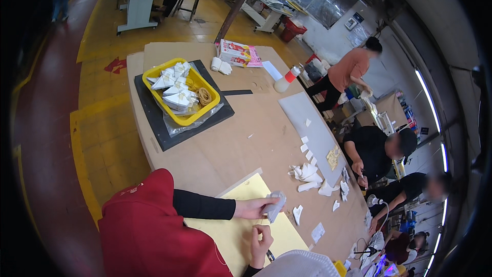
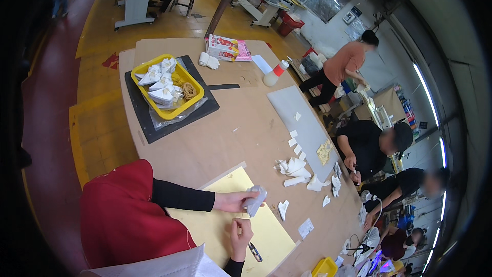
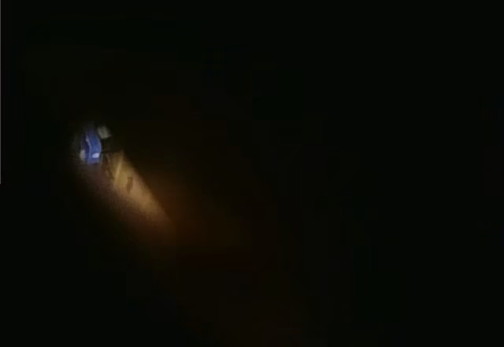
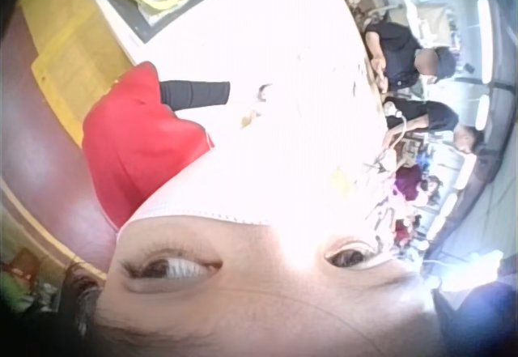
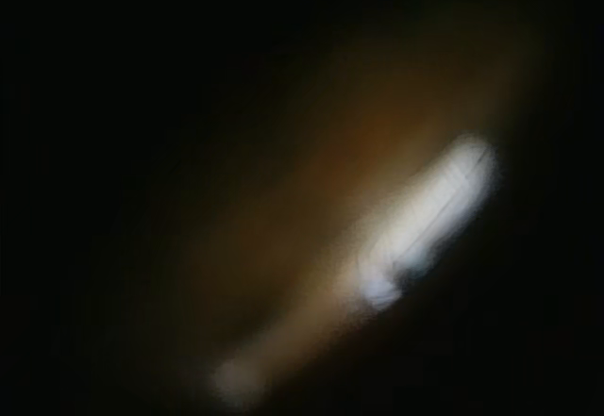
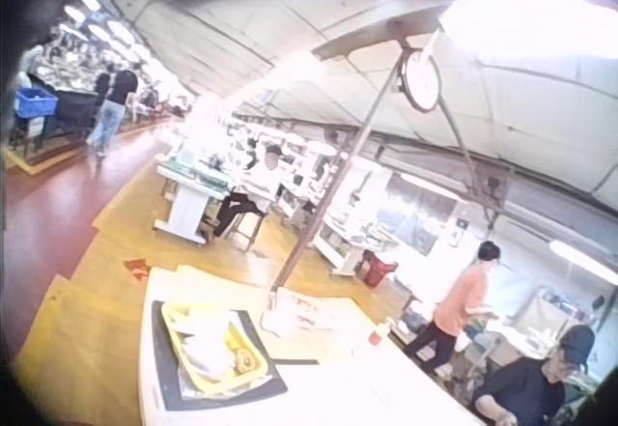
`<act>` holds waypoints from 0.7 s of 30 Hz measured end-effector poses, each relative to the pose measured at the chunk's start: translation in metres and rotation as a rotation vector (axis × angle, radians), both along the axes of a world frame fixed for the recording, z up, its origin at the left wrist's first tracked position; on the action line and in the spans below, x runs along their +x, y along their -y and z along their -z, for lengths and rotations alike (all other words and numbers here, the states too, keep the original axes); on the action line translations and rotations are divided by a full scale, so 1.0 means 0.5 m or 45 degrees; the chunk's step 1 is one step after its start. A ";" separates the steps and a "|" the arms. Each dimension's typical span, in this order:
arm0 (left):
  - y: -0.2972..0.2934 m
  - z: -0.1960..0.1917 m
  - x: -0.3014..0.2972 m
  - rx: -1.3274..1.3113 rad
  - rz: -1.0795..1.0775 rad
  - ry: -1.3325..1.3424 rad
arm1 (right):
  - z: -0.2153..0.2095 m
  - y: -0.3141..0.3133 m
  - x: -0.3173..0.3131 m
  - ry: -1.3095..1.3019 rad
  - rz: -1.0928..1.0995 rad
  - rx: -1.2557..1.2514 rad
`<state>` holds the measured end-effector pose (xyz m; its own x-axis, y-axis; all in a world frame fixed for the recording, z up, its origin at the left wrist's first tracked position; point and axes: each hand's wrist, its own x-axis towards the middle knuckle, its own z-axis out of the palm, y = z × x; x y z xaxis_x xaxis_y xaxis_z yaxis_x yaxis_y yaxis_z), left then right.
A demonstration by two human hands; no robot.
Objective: The person assembles small white decorative items at a shared workbench. They handle a stack of pre-cut pieces, separate them, and use a small black tool to shape or attach parts. The person also uses a rubber band to bundle the stack and places finished items into a yellow tray.
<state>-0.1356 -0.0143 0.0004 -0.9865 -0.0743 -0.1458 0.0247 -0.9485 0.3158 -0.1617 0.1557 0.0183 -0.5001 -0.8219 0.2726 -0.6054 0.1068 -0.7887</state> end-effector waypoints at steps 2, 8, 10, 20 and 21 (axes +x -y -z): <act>0.011 -0.004 -0.001 0.083 -0.082 0.010 | 0.001 0.003 0.013 -0.052 -0.042 0.004; 0.026 0.027 -0.011 0.046 -0.355 0.085 | -0.005 0.003 0.003 -0.347 0.151 -0.098; 0.043 0.012 -0.011 0.212 -0.378 0.042 | -0.009 -0.003 -0.022 -0.481 0.337 -0.067; 0.098 -0.014 0.003 0.189 -0.333 0.043 | 0.018 -0.171 -0.181 -0.500 1.391 -0.160; 0.090 -0.023 0.004 0.166 -0.324 0.070 | 0.018 -0.183 -0.190 -0.549 1.499 -0.135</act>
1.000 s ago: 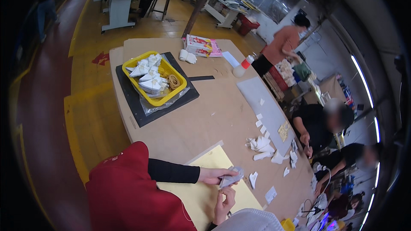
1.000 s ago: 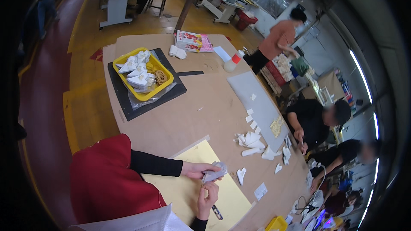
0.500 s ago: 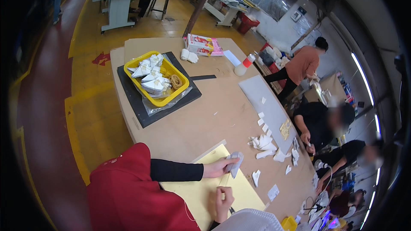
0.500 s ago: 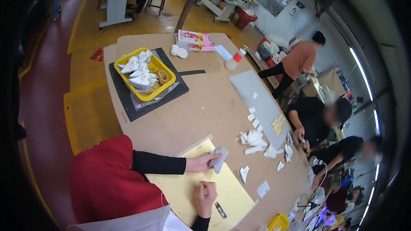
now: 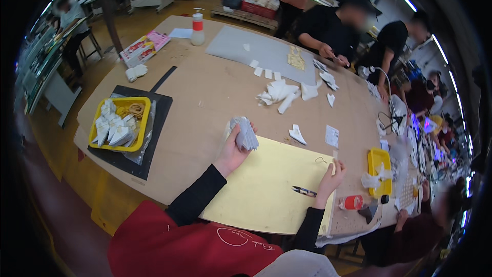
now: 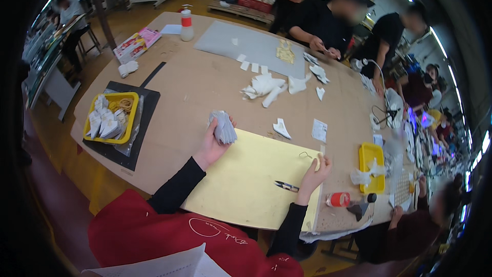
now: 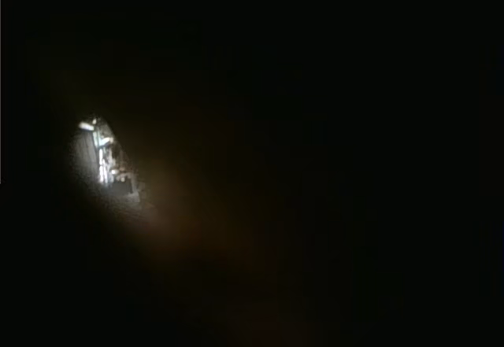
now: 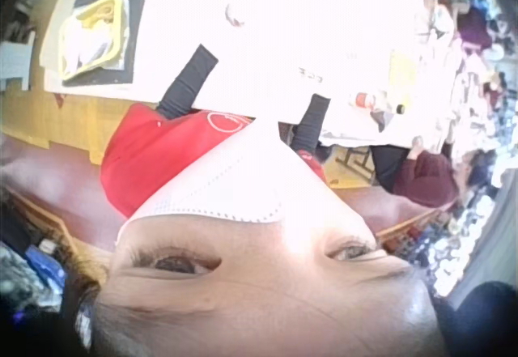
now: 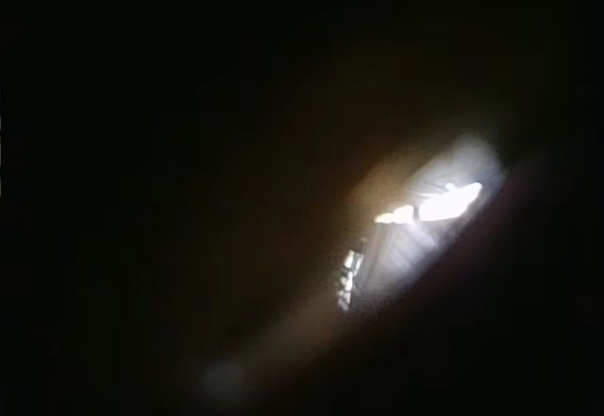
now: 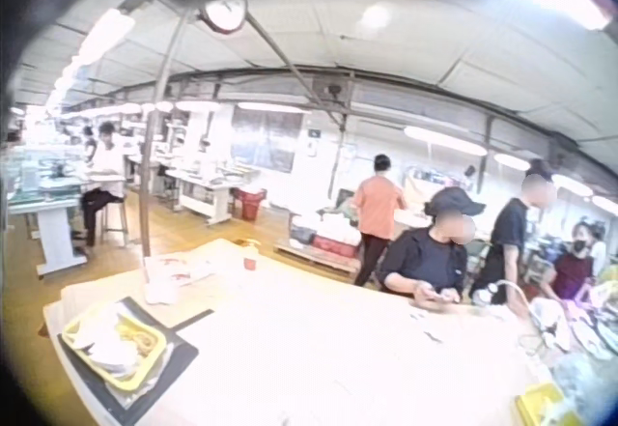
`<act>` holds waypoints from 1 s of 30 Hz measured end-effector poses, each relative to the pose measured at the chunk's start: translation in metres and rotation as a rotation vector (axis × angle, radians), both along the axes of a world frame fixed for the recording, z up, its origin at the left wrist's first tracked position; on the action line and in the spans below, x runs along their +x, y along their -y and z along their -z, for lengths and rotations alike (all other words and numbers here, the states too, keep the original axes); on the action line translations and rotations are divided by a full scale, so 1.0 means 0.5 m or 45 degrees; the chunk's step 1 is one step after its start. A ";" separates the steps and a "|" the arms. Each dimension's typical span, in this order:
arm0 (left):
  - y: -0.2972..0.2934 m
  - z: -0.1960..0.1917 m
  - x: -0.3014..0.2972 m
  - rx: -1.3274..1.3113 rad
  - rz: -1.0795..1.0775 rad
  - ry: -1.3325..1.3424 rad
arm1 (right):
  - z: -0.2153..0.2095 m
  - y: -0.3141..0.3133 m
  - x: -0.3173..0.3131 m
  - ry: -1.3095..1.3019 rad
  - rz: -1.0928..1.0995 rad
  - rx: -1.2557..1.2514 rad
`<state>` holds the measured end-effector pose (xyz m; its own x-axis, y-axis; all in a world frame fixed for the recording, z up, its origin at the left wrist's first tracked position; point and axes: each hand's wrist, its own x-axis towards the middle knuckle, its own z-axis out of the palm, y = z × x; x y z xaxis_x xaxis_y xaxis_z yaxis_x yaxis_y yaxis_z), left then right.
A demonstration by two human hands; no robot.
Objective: The person assembles small white decorative items at a shared workbench. They handle a stack of pre-cut pieces, separate them, and use a small black tool to shape or attach parts. The person also uses a rubber band to bundle the stack and places finished items into a yellow tray.
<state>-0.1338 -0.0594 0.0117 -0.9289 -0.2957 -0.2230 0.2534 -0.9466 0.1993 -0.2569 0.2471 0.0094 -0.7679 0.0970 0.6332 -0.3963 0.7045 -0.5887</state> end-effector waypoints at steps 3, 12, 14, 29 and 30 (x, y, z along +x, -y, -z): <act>-0.029 0.010 0.007 -0.213 0.061 0.102 | -0.009 0.010 0.018 0.095 -0.085 -0.139; -0.136 0.004 0.038 -1.011 0.528 0.082 | -0.022 0.165 0.153 0.748 -1.343 -0.280; -0.127 -0.001 0.031 -1.176 0.525 0.006 | -0.025 0.151 0.140 0.738 -1.333 -0.165; -0.122 0.049 0.014 -2.093 0.364 0.011 | 0.013 0.170 0.164 0.451 -1.155 0.480; -0.119 0.050 0.014 -2.194 0.339 -0.031 | 0.013 0.170 0.167 0.473 -1.153 0.449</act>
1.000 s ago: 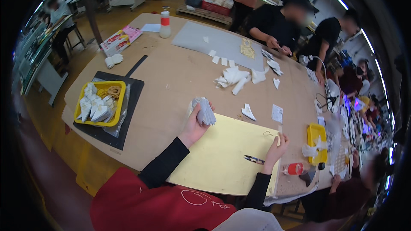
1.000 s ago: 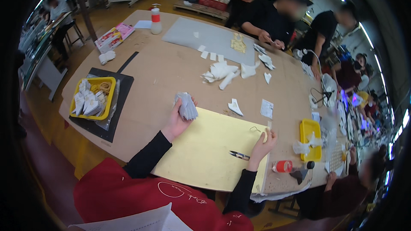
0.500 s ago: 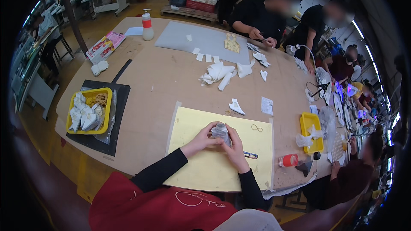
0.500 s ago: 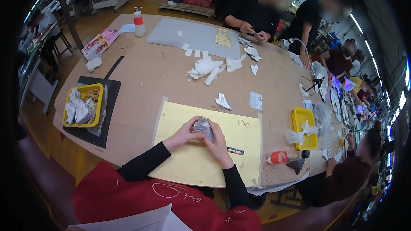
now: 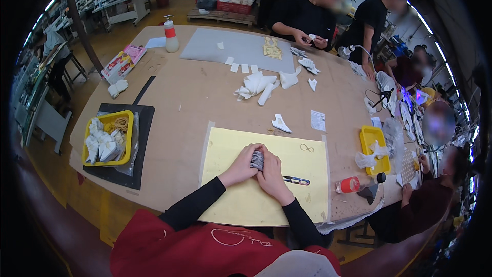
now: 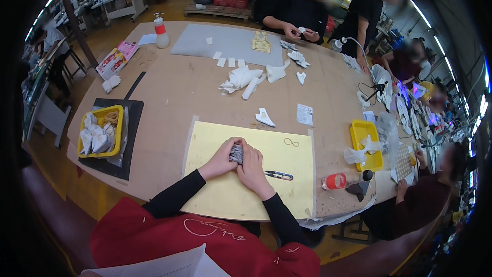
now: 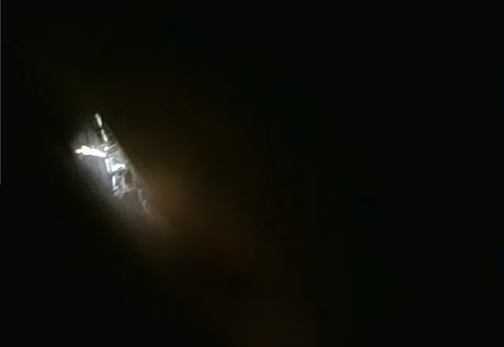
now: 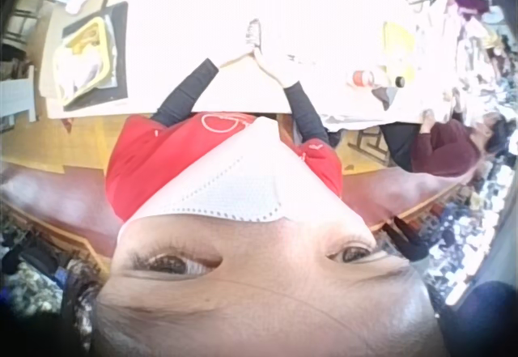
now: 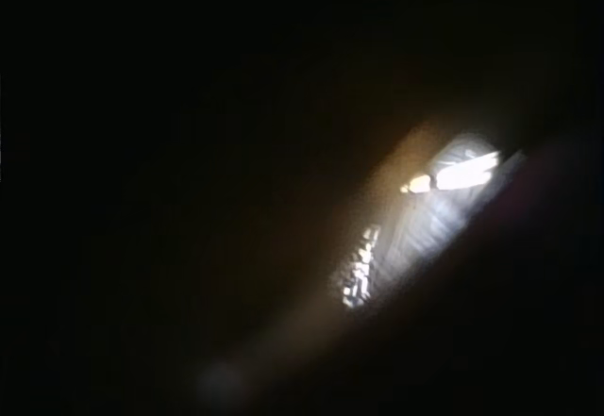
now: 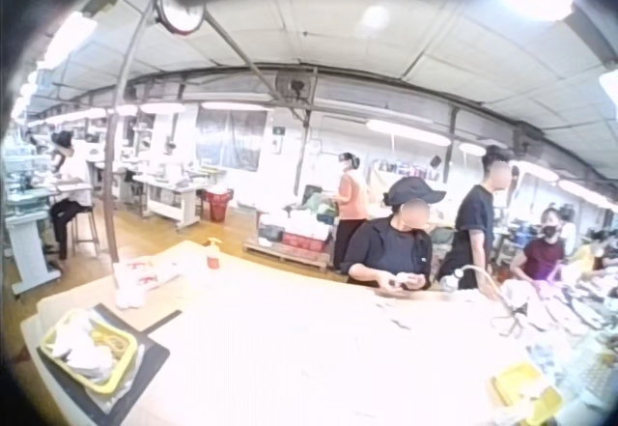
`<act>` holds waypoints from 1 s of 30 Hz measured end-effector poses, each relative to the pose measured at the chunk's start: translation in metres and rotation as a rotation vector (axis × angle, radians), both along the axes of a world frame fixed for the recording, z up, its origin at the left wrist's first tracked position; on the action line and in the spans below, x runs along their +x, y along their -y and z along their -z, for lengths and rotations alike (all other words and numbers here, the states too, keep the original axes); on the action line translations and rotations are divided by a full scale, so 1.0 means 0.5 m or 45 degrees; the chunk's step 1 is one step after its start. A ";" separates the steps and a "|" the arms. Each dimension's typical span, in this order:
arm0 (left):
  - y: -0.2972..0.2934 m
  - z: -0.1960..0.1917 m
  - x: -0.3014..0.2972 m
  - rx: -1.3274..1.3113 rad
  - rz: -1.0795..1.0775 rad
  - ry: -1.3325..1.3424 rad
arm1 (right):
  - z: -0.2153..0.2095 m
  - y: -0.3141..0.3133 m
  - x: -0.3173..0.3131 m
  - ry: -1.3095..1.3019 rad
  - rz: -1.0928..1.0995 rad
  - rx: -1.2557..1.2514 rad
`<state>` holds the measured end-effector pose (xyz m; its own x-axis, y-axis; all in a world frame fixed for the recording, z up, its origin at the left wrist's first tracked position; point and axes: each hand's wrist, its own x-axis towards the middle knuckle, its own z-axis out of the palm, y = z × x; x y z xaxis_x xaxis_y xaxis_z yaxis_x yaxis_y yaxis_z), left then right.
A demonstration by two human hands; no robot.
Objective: The person assembles small white decorative items at a shared workbench. They handle a stack of pre-cut pieces, separate them, and use a small black tool to shape or attach parts. The person also uses a rubber band to bundle the stack and places finished items into a yellow tray.
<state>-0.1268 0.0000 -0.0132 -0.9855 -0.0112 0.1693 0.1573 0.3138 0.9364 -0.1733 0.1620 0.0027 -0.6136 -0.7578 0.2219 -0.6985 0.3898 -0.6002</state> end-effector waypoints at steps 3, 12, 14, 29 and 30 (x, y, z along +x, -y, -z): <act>0.010 0.000 -0.004 -0.191 0.042 -0.172 | 0.005 0.001 0.011 0.016 0.028 -0.026; 0.013 -0.068 0.015 -0.099 0.097 -0.119 | -0.054 -0.102 -0.008 -0.207 0.230 0.040; 0.003 -0.073 0.011 0.031 0.009 -0.004 | -0.038 -0.145 -0.001 -0.284 0.402 0.109; 0.044 -0.064 0.003 -0.040 -0.231 -0.037 | -0.037 -0.269 0.032 -0.186 0.494 0.043; 0.043 -0.074 0.004 -0.078 -0.211 -0.075 | -0.030 -0.272 0.035 -0.084 0.516 -0.003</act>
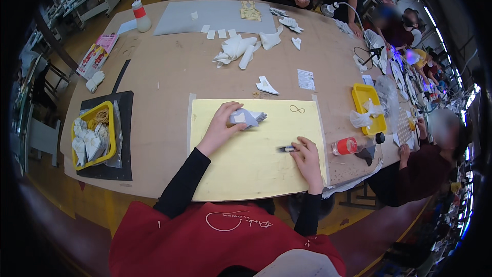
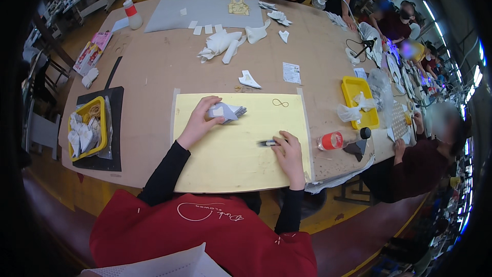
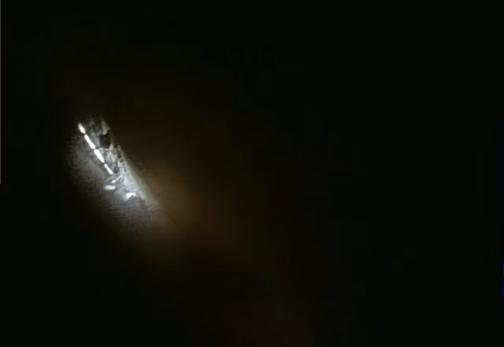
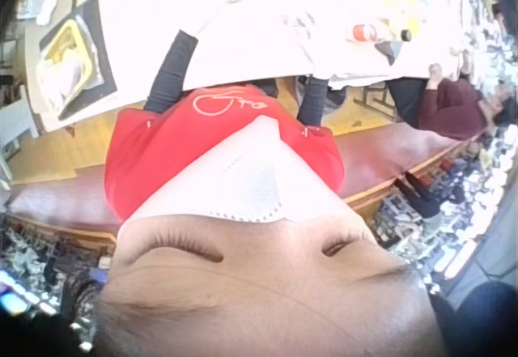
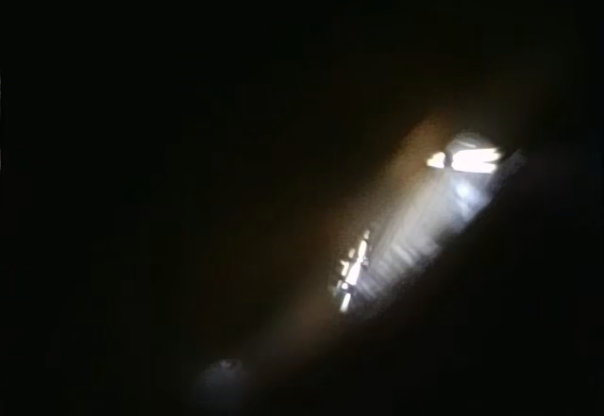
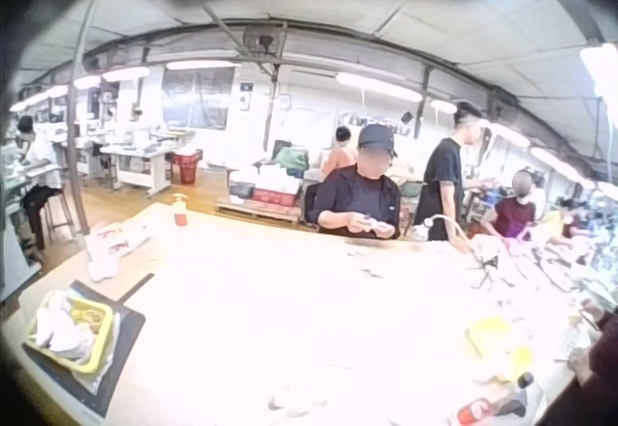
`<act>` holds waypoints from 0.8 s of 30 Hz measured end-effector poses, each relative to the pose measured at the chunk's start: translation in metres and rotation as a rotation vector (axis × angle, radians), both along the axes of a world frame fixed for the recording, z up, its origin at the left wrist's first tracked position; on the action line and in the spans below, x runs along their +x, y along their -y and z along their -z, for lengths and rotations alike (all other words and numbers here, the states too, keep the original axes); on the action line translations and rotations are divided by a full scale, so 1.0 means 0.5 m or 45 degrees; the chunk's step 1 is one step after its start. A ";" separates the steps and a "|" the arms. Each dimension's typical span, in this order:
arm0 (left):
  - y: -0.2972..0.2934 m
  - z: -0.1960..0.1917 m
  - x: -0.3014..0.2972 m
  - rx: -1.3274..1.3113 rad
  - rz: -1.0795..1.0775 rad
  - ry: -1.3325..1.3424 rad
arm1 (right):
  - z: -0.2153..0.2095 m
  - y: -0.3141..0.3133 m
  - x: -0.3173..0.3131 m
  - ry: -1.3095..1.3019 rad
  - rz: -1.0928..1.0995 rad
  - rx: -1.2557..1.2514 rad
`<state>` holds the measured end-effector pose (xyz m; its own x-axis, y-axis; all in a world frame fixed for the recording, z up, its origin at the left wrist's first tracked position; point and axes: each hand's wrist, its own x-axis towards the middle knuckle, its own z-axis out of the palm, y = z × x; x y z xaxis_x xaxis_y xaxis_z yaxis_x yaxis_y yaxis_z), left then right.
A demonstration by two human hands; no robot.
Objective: The person assembles small white decorative items at a shared workbench. They handle a stack of pre-cut pieces, separate them, and use a small black tool to shape or attach parts. The person also uses a rubber band to bundle the stack and places finished items into a yellow tray.
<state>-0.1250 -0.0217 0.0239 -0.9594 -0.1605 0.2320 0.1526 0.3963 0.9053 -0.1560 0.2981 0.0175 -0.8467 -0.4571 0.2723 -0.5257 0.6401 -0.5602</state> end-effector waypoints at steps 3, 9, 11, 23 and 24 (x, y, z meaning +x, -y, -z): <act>0.007 -0.006 0.003 -0.107 0.031 -0.019 | 0.030 -0.003 0.000 0.140 0.054 -0.112; 0.016 0.011 0.000 -0.132 0.028 -0.042 | -0.001 0.064 -0.023 0.147 0.100 -0.432; 0.013 0.017 -0.002 -0.266 0.010 -0.084 | -0.043 0.107 -0.036 0.196 0.079 -0.662; -0.004 0.003 -0.013 -0.602 0.016 -0.283 | 0.069 0.284 -0.337 -0.178 0.154 -0.312; 0.002 0.009 -0.011 -0.663 -0.023 -0.346 | 0.069 0.295 -0.327 -0.124 0.170 -0.221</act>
<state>-0.1307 -0.0228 0.0195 -0.8528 0.0250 0.5217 0.3410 0.7831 0.5200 -0.3196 0.1507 -0.0172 -0.8624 -0.2821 0.4204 -0.4998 0.6059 -0.6189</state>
